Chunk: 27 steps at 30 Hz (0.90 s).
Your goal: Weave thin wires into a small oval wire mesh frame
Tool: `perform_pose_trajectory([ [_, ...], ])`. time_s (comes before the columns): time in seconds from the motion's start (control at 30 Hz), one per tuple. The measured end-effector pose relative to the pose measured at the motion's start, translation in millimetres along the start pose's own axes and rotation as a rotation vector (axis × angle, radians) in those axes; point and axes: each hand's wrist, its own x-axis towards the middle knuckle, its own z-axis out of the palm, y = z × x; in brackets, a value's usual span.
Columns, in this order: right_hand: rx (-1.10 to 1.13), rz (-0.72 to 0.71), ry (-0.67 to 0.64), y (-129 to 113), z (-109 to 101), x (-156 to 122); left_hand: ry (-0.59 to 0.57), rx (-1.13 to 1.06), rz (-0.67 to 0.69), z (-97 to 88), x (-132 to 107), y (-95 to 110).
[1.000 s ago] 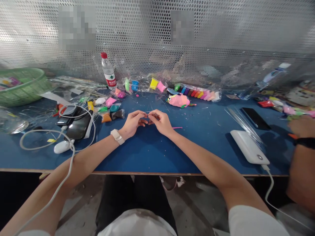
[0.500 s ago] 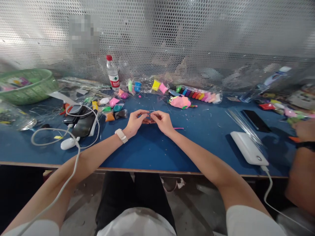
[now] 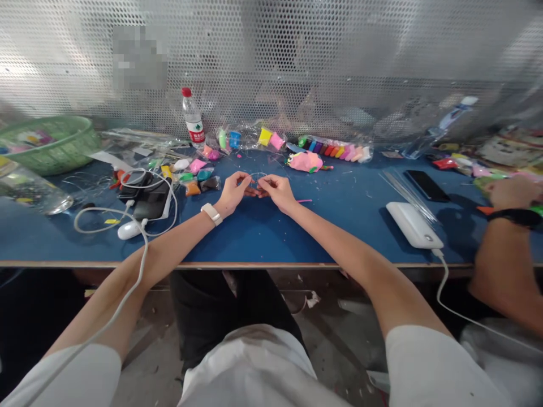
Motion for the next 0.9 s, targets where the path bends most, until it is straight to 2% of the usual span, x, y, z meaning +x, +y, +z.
perform_pose_trajectory([
  [0.27,-0.002,0.060,0.034,-6,0,0,-0.041,-0.005,-0.033,-1.1,0,7],
  [0.4,0.030,0.090,0.052,-4,-4,1,-0.020,0.047,0.039,-1.3,0,3],
  [0.57,0.025,0.104,0.062,-2,-8,1,-0.035,0.220,0.137,-3.2,5,-6],
  [0.63,0.016,0.089,0.055,0,-8,1,0.022,0.337,0.223,-2.7,5,0],
  [0.7,0.014,0.071,0.047,2,-8,1,0.148,0.480,0.416,0.1,-4,18],
  [0.73,0.016,0.059,0.045,3,-8,1,0.176,0.519,0.512,2.5,-14,29],
  [0.77,0.017,0.050,0.043,4,-9,1,0.110,0.546,0.587,5.3,-29,42],
  [0.8,0.018,0.047,0.039,5,-9,2,-0.032,0.560,0.639,8.4,-48,53],
  [0.83,0.018,0.051,0.032,5,-9,2,-0.232,0.558,0.646,11.7,-71,63],
  [0.87,0.017,0.059,0.025,6,-10,2,-0.436,0.537,0.604,15.1,-97,70],
  [0.9,0.015,0.069,0.014,6,-10,2,-0.458,0.495,0.509,18.7,-124,73],
])
